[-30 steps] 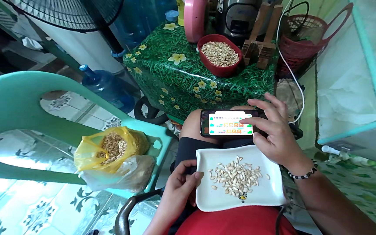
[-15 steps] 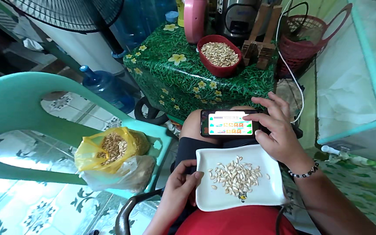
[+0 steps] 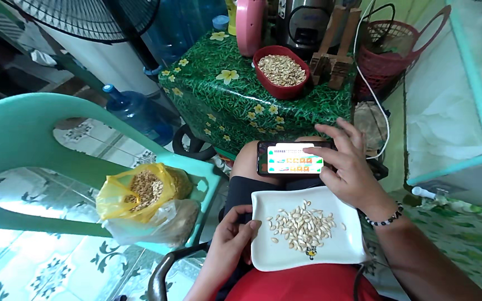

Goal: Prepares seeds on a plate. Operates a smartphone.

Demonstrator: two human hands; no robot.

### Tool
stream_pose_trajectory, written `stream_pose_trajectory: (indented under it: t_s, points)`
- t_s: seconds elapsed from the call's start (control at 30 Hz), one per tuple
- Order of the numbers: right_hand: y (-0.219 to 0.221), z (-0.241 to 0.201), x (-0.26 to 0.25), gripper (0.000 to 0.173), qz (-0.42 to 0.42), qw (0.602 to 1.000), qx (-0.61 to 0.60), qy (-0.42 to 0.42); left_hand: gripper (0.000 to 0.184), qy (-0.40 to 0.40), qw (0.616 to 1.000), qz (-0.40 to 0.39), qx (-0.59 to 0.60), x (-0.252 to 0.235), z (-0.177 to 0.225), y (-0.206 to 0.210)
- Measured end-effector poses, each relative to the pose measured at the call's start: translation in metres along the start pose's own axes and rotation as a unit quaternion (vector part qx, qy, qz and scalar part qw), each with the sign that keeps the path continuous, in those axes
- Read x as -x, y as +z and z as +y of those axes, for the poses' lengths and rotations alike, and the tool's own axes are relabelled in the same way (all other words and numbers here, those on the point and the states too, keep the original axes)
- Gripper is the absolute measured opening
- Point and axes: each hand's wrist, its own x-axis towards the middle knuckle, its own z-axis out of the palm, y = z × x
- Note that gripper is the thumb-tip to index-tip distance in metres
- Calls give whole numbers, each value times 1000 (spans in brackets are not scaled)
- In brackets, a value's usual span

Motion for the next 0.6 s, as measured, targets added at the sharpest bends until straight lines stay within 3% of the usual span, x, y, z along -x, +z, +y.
stream_pose_trajectory:
  t_s: [0.6]
  points:
    - [0,5,-2,43,25,1000,12,14,28,3,1000,1,8,0,-1,0]
